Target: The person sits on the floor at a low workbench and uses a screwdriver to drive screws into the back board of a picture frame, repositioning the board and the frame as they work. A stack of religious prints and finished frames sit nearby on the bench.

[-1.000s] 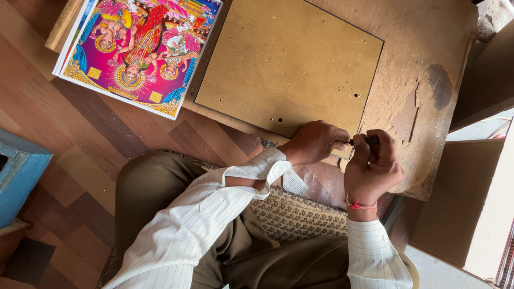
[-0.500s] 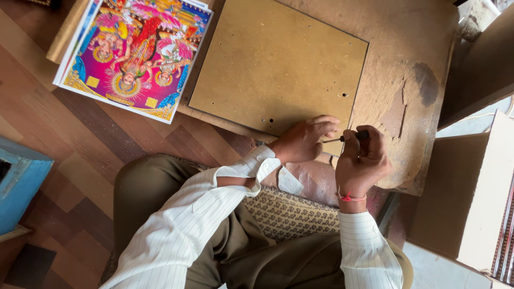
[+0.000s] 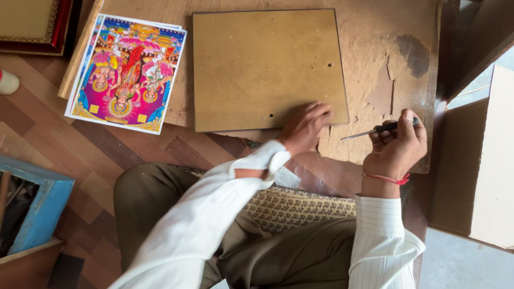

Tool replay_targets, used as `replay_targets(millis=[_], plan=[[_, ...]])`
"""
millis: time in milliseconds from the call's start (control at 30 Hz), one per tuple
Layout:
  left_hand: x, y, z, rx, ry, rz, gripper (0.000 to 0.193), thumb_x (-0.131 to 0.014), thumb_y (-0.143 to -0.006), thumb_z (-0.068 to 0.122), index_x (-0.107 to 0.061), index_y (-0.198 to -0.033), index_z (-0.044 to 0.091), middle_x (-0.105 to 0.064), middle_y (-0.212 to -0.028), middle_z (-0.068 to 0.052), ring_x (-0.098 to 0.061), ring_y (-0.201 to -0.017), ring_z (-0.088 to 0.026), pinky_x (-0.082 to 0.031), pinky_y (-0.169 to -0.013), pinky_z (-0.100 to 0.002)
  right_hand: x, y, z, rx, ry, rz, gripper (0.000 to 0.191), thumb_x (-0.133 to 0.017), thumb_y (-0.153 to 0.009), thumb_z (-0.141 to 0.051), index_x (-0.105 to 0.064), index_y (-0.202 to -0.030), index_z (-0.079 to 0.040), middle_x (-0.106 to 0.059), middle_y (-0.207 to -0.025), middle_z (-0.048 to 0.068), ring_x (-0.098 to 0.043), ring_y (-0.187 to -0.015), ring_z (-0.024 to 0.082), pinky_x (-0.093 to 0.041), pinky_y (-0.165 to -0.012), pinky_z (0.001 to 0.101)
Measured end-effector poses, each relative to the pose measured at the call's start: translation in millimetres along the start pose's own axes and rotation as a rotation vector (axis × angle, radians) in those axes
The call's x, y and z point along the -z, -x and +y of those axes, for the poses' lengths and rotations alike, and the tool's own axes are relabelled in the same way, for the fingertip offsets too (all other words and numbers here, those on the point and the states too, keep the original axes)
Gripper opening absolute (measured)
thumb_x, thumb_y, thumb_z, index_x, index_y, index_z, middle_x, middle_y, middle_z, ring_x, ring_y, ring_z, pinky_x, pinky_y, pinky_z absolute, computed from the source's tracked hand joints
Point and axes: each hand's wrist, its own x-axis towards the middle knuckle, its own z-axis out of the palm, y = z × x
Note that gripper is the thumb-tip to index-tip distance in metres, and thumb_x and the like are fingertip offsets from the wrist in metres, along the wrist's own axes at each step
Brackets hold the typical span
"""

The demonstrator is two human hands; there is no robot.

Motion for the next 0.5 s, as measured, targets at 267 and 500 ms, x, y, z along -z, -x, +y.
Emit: replay_targets(millis=[267,500], plan=[[84,-22,14,0.160,0.268,-0.029,0.027,-0.071,-0.090,0.019,-0.072,-0.113,0.005,-0.071,-0.116,-0.010,-0.072,-0.093,-0.026,-0.056,-0.087,-0.038,-3,10,-9,-0.175,-0.022,-0.022,0.014,-0.064,-0.100,-0.020,-0.066,-0.108,-0.009,-0.062,-0.076,0.003,-0.059,-0.053,0.014,-0.050,-0.047,0.0275],[143,175,-10,-0.010,-0.035,-0.193,0.035,-0.060,-0.082,-0.002,-0.065,-0.117,-0.001,-0.067,-0.121,-0.024,-0.066,-0.105,-0.044,-0.053,-0.090,-0.050,-23,39,11,0.003,0.468,-0.471,0.018,-0.077,-0.093,-0.015,-0.072,-0.103,-0.001,-0.064,-0.076,0.002,-0.050,-0.055,0.008,-0.035,-0.047,0.0221]])
